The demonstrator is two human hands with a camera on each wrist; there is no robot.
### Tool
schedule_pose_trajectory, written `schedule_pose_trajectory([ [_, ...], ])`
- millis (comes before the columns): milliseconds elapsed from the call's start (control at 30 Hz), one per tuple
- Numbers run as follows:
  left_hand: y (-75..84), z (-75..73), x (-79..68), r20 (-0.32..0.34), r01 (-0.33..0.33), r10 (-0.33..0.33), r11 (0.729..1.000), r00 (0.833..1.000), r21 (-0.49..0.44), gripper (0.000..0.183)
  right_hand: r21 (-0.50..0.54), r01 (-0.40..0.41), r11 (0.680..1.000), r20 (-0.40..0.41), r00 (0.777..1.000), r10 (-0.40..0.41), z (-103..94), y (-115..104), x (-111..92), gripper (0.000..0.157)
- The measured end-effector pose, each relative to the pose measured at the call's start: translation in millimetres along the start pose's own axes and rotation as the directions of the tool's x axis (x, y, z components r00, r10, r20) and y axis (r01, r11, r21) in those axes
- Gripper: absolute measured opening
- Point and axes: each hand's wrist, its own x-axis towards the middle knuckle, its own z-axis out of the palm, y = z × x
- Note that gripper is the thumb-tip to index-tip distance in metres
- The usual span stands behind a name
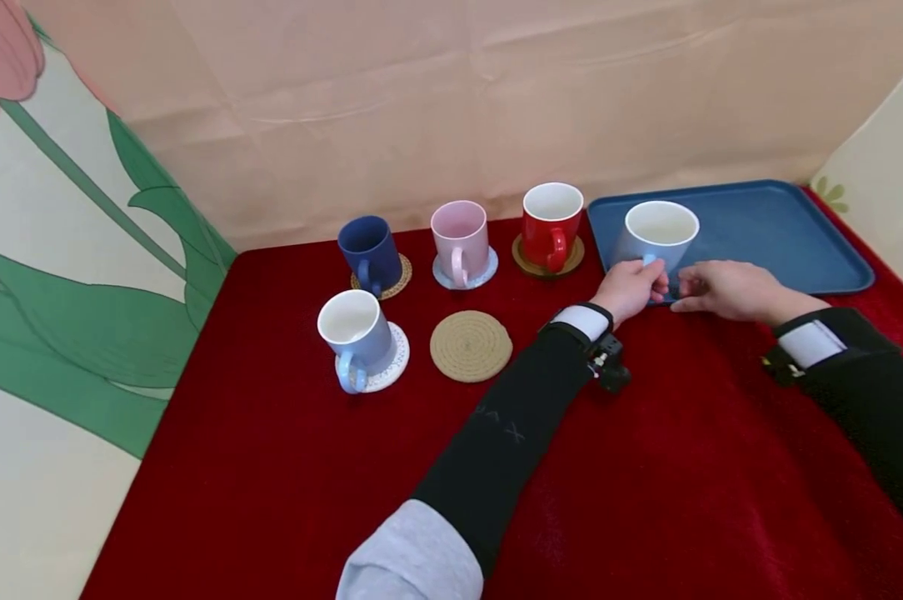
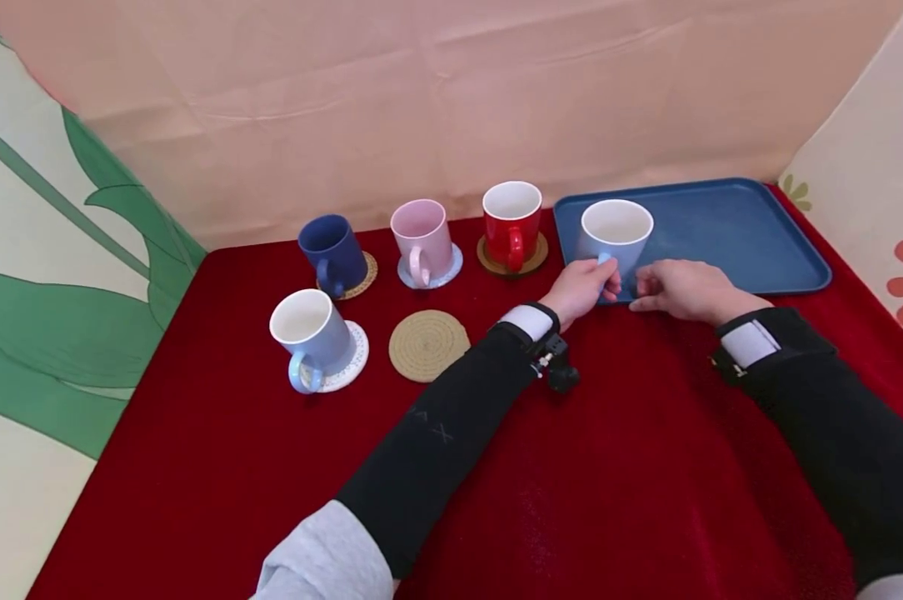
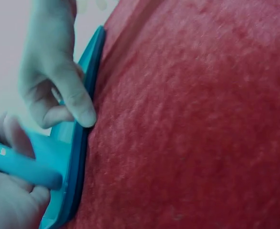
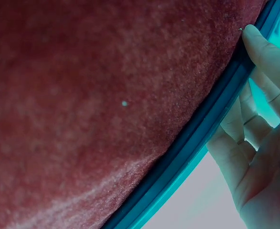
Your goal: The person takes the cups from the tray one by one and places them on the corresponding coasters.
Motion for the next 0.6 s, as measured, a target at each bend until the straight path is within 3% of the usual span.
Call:
schedule_pose_trajectory([
  [100,-1.4,-0.8,-1.0,-0.060,-0.011,0.017,0.995,0.998,0.096,0.037,0.006,0.004,1.000,-0.008,1.000,-0.003,1.8,0.0,0.7,0.022],
  [200,-2.5,-1.5,-2.4,-0.074,-0.038,0.048,0.990,0.996,0.133,0.037,0.012,0.004,1.000,-0.014,1.000,-0.004,1.3,0.5,-0.6,0.022],
  [433,-4.4,-6.0,-5.9,-0.057,-0.097,0.103,0.990,0.993,0.101,0.037,0.031,0.000,1.000,0.011,1.000,-0.001,-0.3,-0.7,-0.3,0.021],
  [600,0.1,-10.7,-10.7,-0.032,-0.102,0.104,0.993,0.994,0.066,0.037,0.039,-0.016,0.999,0.016,1.000,0.016,-0.7,-1.0,-1.3,0.020],
])
